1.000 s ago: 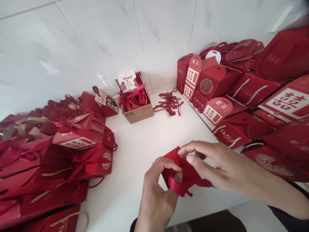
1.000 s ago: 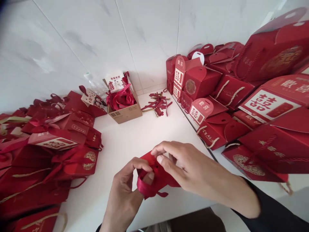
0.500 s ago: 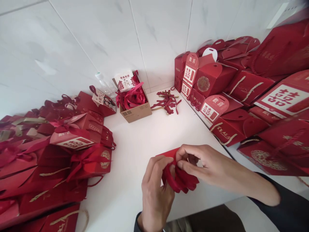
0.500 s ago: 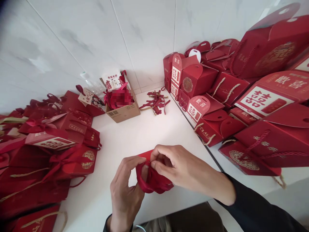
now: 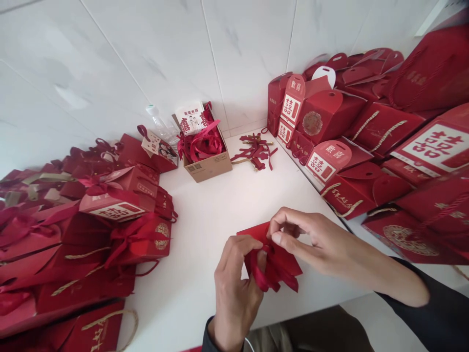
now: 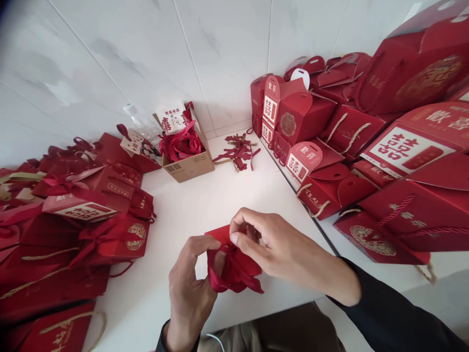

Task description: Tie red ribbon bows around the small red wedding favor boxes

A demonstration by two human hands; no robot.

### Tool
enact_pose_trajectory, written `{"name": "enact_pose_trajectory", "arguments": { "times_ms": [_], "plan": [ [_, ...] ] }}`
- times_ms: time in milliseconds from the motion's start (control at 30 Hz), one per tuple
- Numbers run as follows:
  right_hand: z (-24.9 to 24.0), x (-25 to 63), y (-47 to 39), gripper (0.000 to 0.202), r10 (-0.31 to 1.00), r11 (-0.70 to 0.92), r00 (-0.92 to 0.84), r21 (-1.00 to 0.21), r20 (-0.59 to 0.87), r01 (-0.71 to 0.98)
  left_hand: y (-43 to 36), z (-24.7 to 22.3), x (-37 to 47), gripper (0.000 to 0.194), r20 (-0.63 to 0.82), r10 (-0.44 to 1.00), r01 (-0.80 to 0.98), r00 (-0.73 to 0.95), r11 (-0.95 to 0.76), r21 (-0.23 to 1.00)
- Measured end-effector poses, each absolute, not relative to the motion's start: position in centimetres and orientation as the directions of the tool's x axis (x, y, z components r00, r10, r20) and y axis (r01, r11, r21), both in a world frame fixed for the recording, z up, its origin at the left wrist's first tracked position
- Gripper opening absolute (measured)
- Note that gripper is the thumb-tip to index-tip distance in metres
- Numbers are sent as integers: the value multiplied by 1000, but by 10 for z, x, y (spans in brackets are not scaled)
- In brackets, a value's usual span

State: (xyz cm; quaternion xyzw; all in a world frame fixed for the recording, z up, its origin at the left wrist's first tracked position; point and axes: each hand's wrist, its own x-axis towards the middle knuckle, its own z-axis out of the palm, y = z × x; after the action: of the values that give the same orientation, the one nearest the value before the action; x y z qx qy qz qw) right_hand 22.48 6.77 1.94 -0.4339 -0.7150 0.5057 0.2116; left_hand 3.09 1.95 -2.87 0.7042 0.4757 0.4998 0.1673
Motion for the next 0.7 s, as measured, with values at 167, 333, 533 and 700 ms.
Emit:
{"name": "enact_pose_trajectory", "arguments": {
  "times_ms": [167,333,533,700],
  "plan": [
    [20,221,68,13,799,176,-592,-901,-105,397,19,-30,32,19,560,828,485,32,-503,715],
    [26,221,68,21,816,102,-547,-884,-188,457,17,-31,28,25,545,837,494,50,-495,715],
    [29,221,67,24,833,-23,-505,-927,-224,373,14,-31,25,25,526,850,491,43,-476,730],
    [20,223,71,23,875,-28,-457,-958,-161,285,16,-31,26,22,555,832,455,25,-503,734]
  ]
}}
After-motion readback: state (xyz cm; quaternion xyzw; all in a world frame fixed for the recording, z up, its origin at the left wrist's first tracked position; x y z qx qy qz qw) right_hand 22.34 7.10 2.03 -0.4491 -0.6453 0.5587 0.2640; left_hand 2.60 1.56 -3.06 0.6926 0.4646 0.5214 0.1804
